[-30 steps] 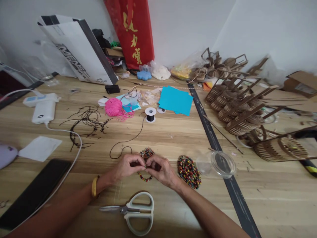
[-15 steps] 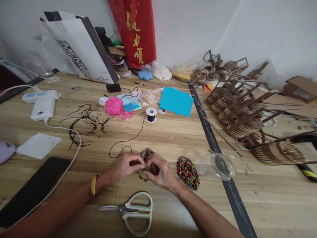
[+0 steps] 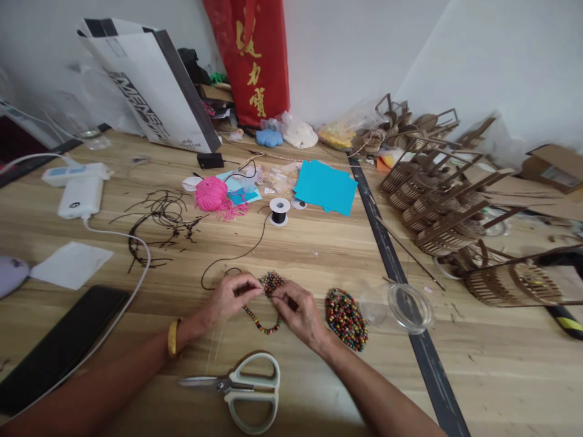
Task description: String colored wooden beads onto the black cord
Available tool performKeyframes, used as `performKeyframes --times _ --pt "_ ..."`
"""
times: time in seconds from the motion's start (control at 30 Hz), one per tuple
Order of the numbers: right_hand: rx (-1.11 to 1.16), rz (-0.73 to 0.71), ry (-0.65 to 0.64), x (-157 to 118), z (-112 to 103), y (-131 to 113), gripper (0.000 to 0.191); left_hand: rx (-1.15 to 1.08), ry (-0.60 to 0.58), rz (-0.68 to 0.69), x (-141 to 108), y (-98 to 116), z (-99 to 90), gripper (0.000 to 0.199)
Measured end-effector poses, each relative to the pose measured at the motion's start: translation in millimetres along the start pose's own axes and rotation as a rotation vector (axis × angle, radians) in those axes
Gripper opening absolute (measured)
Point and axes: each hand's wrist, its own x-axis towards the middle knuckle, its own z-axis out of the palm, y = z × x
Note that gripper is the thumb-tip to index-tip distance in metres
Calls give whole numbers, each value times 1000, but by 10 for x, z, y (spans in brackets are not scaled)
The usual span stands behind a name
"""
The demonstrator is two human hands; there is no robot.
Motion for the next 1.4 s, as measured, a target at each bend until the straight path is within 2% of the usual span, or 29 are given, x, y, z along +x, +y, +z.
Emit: performKeyframes --times 0.07,0.3,0.5,0.67,0.87,1.03,1.2,1.4 --pt "19 18 13 -2 -5 18 18 42 12 25 3 -19 0 7" --pt "35 9 58 1 1 62 18 305 -22 262 -15 -43 -17 11" --pt "124 80 57 -11 35 99 17 549 -68 274 -46 -26 -36 12" --pt "101 59 42 -6 30 90 16 595 -108 266 -55 -15 -36 11" --pt "60 43 21 9 7 56 20 546 -114 270 -44 -11 -42 12" --pt "91 82 9 7 12 58 23 286 -86 231 -21 -58 2 12" --pt "216 140 -4 5 25 49 25 63 -87 107 -16 -107 39 10" --pt "153 110 -37 6 4 37 24 -48 -131 -30 -24 -122 36 8"
